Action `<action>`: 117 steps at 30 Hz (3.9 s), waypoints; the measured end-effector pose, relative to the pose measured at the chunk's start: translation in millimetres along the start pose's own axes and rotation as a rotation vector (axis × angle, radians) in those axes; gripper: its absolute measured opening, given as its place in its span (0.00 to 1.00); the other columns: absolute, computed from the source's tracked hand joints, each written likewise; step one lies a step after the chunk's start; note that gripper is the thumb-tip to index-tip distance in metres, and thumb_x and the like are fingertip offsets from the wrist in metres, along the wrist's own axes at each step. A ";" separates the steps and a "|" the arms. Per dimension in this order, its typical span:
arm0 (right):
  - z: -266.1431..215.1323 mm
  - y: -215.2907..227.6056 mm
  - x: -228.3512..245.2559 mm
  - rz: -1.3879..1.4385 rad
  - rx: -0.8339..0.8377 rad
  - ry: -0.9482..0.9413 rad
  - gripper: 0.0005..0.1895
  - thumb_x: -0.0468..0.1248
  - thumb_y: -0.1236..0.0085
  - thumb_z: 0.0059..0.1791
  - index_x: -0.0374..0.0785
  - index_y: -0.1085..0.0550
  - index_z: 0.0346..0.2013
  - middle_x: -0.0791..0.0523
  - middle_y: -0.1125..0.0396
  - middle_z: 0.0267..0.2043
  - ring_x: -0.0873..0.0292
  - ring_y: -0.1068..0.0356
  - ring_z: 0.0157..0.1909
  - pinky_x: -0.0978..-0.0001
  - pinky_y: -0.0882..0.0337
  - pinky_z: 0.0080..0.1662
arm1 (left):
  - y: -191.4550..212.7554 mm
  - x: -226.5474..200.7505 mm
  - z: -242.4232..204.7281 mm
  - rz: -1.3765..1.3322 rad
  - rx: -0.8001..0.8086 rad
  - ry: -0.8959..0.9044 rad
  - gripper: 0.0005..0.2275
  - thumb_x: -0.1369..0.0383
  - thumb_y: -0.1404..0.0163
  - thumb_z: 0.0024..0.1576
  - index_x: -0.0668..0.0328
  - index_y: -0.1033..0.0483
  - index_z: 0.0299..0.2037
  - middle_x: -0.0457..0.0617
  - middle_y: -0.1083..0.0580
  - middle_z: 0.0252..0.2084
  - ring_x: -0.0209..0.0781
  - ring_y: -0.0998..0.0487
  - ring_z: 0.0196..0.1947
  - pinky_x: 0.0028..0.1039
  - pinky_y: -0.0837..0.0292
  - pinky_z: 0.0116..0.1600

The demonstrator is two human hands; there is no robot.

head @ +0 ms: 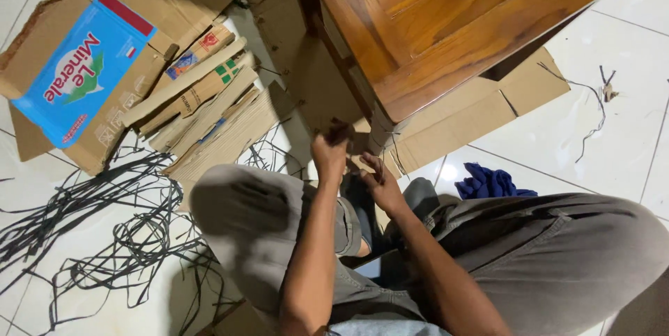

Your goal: Wiping a wooden chair with a cloth and tying plastic straps around the legs

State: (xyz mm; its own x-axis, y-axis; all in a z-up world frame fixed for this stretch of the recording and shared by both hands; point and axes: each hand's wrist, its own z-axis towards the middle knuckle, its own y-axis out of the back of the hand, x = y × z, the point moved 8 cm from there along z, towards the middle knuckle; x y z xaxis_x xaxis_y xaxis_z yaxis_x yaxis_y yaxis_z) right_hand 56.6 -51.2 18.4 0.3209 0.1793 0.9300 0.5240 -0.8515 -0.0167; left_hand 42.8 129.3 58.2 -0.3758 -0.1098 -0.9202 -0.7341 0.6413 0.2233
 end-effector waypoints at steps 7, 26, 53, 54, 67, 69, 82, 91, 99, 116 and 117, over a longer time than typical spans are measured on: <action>-6.9 -4.3 14.8 0.410 0.045 -0.120 0.24 0.37 0.61 0.57 0.39 0.37 0.69 0.53 0.28 0.54 0.62 0.27 0.47 0.77 0.31 0.40 | -13.0 12.9 -10.7 -0.140 0.057 0.047 0.17 0.75 0.38 0.47 0.70 0.18 0.48 0.60 0.19 0.39 0.46 0.20 0.37 0.40 0.23 0.44; -0.6 30.8 -51.7 -0.574 0.040 -0.187 0.15 0.50 0.45 0.51 0.43 0.21 0.33 0.48 0.26 0.30 0.42 0.24 0.41 0.52 0.29 0.49 | -5.1 97.2 35.2 0.053 -0.001 0.136 0.14 0.54 0.44 0.56 0.52 0.19 0.44 0.54 0.21 0.41 0.51 0.23 0.41 0.36 0.30 0.43; 22.6 -112.5 58.8 -0.167 0.176 -0.042 0.13 0.45 0.41 0.50 0.43 0.24 0.27 0.60 0.40 0.19 0.62 0.38 0.26 0.72 0.35 0.33 | 149.2 -241.0 -73.1 0.616 0.886 -0.540 0.21 0.68 0.55 0.63 0.73 0.32 0.65 0.77 0.28 0.59 0.80 0.34 0.63 0.68 0.45 0.67; 18.0 -119.9 66.7 -0.133 0.217 -0.050 0.12 0.43 0.40 0.50 0.41 0.25 0.25 0.61 0.40 0.18 0.63 0.37 0.24 0.75 0.35 0.33 | 148.5 -214.0 -52.6 0.464 0.862 -0.579 0.19 0.70 0.53 0.63 0.70 0.30 0.64 0.75 0.28 0.60 0.80 0.37 0.66 0.67 0.46 0.68; 3.9 -155.4 -84.5 -0.592 0.544 -0.285 0.17 0.50 0.41 0.51 0.40 0.20 0.41 0.46 0.23 0.42 0.42 0.24 0.50 0.47 0.27 0.54 | 148.8 133.6 -8.2 0.537 0.404 -0.481 0.15 0.49 0.49 0.61 0.30 0.22 0.56 0.38 0.19 0.34 0.41 0.17 0.40 0.30 0.22 0.45; 2.5 -146.3 -91.1 -0.793 0.481 -0.267 0.19 0.53 0.40 0.48 0.55 0.21 0.51 0.52 0.26 0.55 0.42 0.28 0.59 0.49 0.29 0.61 | 159.1 143.5 -15.5 0.563 0.348 -0.477 0.14 0.49 0.49 0.60 0.31 0.22 0.54 0.38 0.20 0.34 0.41 0.17 0.39 0.30 0.23 0.45; 55.8 -180.7 -68.7 -0.860 0.440 -0.210 0.22 0.53 0.46 0.51 0.49 0.26 0.57 0.50 0.24 0.50 0.44 0.26 0.57 0.48 0.29 0.60 | 214.1 175.1 -37.5 0.762 0.012 -0.490 0.09 0.52 0.49 0.58 0.35 0.22 0.45 0.34 0.24 0.30 0.38 0.20 0.35 0.30 0.24 0.41; 121.5 -224.0 -21.7 -0.518 0.560 -0.024 0.29 0.34 0.64 0.57 0.44 0.46 0.75 0.30 0.38 0.62 0.29 0.42 0.68 0.35 0.41 0.67 | 226.9 172.1 -34.1 0.883 -0.188 -0.497 0.07 0.54 0.50 0.57 0.38 0.23 0.39 0.32 0.26 0.28 0.36 0.21 0.32 0.31 0.26 0.38; 246.4 -241.8 -149.8 0.347 1.039 0.414 0.67 0.71 0.36 0.34 0.43 0.51 0.77 0.53 0.50 0.77 0.54 0.45 0.73 0.54 0.51 0.73 | 133.2 207.5 -7.8 0.708 -0.061 -0.703 0.12 0.60 0.41 0.54 0.46 0.20 0.48 0.48 0.25 0.60 0.60 0.29 0.62 0.51 0.34 0.64; 123.4 -225.0 -9.4 -0.203 0.514 -0.351 0.30 0.43 0.44 0.55 0.50 0.40 0.72 0.46 0.32 0.63 0.43 0.31 0.63 0.45 0.32 0.60 | 217.9 209.4 -12.5 1.218 0.127 -0.405 0.27 0.54 0.53 0.57 0.40 0.37 0.69 0.47 0.40 0.74 0.56 0.39 0.67 0.60 0.45 0.63; 109.7 -222.5 -0.8 -0.230 0.501 -0.360 0.28 0.44 0.49 0.57 0.45 0.41 0.72 0.45 0.34 0.65 0.40 0.34 0.66 0.43 0.35 0.63 | 236.4 218.8 -18.5 1.151 0.205 -0.262 0.27 0.54 0.57 0.62 0.46 0.42 0.72 0.46 0.44 0.76 0.55 0.53 0.77 0.65 0.59 0.72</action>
State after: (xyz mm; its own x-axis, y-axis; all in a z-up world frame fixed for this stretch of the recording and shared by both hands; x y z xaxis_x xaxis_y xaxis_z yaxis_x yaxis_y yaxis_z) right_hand 26.4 192.2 -18.8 0.3548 0.5570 0.7509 0.8868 -0.4548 -0.0817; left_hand -223.4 242.8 -84.5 -0.6090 0.7504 -0.2568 0.0700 0.3733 0.9251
